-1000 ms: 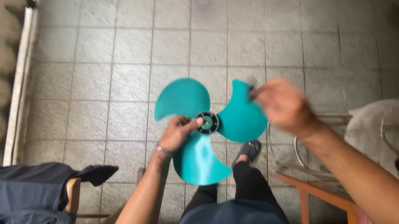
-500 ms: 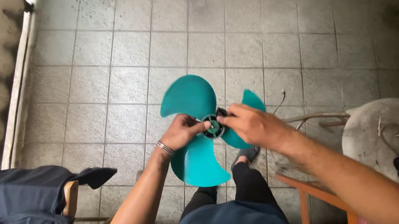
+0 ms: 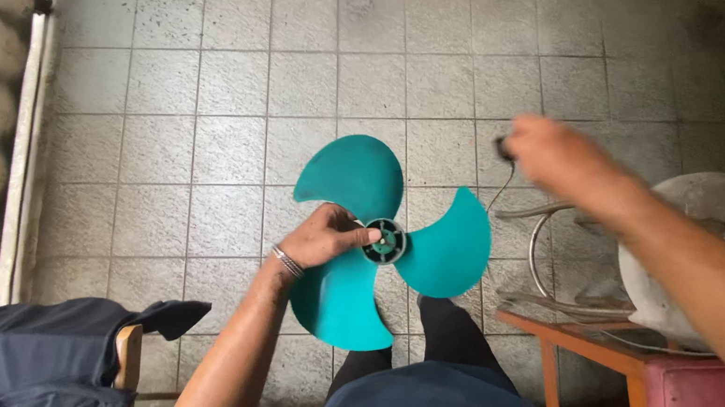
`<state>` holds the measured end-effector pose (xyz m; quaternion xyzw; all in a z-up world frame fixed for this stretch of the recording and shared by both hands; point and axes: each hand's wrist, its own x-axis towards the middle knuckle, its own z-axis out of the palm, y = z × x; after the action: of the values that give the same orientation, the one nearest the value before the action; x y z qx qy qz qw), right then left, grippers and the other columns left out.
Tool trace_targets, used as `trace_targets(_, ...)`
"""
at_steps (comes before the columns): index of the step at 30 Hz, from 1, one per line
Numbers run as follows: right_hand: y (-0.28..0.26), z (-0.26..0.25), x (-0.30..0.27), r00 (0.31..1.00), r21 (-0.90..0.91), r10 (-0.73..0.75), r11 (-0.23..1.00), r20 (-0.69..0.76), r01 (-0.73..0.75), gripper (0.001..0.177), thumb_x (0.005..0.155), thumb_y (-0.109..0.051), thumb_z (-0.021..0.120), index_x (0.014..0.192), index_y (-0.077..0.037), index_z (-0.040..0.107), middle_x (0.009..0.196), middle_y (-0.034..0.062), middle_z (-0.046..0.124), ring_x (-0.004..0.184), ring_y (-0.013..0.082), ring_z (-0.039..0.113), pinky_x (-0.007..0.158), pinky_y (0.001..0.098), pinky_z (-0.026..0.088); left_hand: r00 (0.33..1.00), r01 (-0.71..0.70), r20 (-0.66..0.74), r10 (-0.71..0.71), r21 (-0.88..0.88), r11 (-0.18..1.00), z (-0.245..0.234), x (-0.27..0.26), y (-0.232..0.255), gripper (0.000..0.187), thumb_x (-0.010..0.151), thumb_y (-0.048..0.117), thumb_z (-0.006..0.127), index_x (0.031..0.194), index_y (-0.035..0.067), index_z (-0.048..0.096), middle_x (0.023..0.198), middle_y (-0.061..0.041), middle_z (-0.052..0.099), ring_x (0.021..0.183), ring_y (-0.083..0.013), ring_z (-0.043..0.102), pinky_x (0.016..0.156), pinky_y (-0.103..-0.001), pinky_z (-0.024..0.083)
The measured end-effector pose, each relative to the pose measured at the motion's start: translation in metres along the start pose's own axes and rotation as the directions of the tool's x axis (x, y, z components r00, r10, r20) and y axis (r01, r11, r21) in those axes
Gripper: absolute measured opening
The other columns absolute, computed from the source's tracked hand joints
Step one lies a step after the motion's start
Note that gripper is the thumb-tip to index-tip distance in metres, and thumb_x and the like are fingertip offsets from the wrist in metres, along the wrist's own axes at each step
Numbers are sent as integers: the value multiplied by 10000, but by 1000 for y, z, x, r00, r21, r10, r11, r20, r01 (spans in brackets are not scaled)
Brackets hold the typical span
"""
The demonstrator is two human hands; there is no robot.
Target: The person cleans a teal fan blade by spraying it with a cleaning solution and wiping it with a cloth. They rotate the blade to clean different sections and repeat the spray-and-wipe cycle multiple times.
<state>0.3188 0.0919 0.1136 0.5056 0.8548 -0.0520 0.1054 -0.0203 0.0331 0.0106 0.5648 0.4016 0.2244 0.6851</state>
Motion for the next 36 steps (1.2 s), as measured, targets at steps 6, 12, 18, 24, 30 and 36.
trace_targets(6, 17, 69, -66, 902, 887, 328, 272, 279, -373, 216, 842, -203, 662, 991, -62, 727, 798, 55, 723, 666, 151, 659, 585, 305, 536, 984, 2, 180, -17, 83, 997, 2, 22, 9, 415, 807, 374, 738, 820, -39, 701, 716, -80, 679, 632, -95, 585, 563, -290, 475)
trace_targets(12, -22, 119, -153, 912, 926, 280, -314, 299, -207, 197, 851, -125, 713, 949, 45, 719, 799, 90, 698, 668, 135, 628, 571, 277, 500, 942, -10, 319, -106, 344, 939, 33, 64, 35, 712, 791, 451, 763, 1231, -61, 538, 1023, -181, 692, 989, -221, 683, 886, -307, 515)
trace_targets(18, -35, 162, -230, 691, 905, 659, -426, 297, 18, 196, 833, -142, 671, 957, 5, 706, 866, 59, 719, 771, 120, 654, 685, 275, 532, 780, -232, -567, 263, 128, 964, 30, 38, -12, 522, 907, 240, 552, 1357, -15, 491, 1300, -162, 597, 1190, -233, 556, 1018, -358, 416)
trace_targets(24, -67, 207, -276, 481, 839, 836, -445, 264, 313, 197, 839, -83, 675, 994, 35, 696, 904, 55, 697, 792, 112, 625, 680, 270, 496, 972, 121, -190, -137, -96, 988, 197, 8, -91, 520, 929, 373, 507, 1320, 30, 514, 1302, -76, 573, 1177, -196, 521, 973, -332, 367)
trace_targets(30, -95, 231, -335, 452, 910, 861, -357, 233, 210, 188, 891, -99, 693, 978, 66, 715, 857, 55, 682, 762, 111, 592, 687, 254, 476, 964, 185, -142, -227, -260, 948, 299, 74, -76, 483, 884, 362, 638, 1150, -39, 607, 1006, -99, 648, 884, -189, 596, 767, -338, 493)
trace_targets(36, -103, 220, -421, 502, 935, 847, -301, 172, 187, 186, 863, -97, 694, 999, 31, 698, 904, 30, 692, 818, 86, 620, 726, 236, 514, 985, 135, -72, -159, -262, 956, 379, 66, -46, 292, 899, 247, 699, 998, -22, 643, 919, -46, 624, 801, -131, 539, 687, -291, 441)
